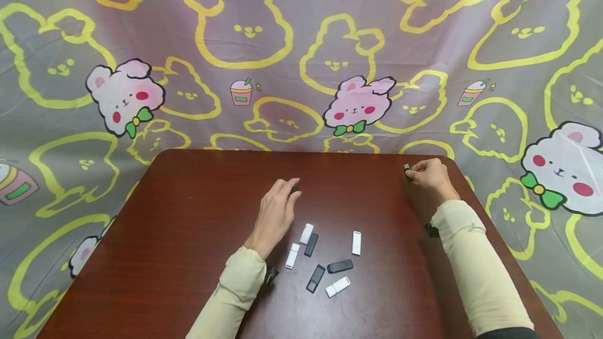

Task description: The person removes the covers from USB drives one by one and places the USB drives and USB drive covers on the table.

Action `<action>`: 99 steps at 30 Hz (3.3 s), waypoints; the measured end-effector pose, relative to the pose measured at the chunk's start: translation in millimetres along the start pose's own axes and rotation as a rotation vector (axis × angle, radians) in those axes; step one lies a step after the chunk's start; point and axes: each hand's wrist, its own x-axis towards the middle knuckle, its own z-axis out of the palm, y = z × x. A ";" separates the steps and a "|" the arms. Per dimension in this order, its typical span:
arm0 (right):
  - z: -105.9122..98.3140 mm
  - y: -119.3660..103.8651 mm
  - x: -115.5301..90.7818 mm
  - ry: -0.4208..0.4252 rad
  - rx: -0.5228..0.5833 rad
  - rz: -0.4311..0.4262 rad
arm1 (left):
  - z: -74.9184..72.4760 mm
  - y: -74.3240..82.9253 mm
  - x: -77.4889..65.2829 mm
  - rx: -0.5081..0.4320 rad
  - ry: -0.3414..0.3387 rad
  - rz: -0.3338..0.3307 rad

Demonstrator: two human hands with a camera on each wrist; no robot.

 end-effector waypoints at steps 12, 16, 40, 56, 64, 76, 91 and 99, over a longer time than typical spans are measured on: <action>11.4 17.0 2.2 -0.086 0.006 0.078 | 1.2 -2.2 1.2 0.066 -0.028 -0.012; 16.3 21.5 3.0 -0.113 0.012 0.097 | 1.6 -4.4 0.1 0.085 -0.030 -0.027; 23.5 27.9 2.6 -0.110 0.056 0.122 | 3.4 -9.7 4.4 0.127 -0.099 -0.091; -11.1 -1.2 -9.1 0.058 -0.027 0.006 | 0.2 -18.2 21.9 0.177 -0.096 -0.034; -25.1 -35.8 -18.1 0.174 -0.016 -0.123 | 3.1 -30.9 35.3 0.185 -0.164 -0.037; -28.4 -82.1 -61.6 0.238 0.007 -0.293 | 12.4 -55.9 49.2 0.264 -0.262 -0.053; -8.5 -116.7 -117.1 0.256 -0.027 -0.465 | 31.1 -85.7 51.0 0.308 -0.388 -0.151; 3.7 -117.3 -144.1 0.195 -0.060 -0.553 | 40.8 -101.2 54.6 0.304 -0.420 -0.197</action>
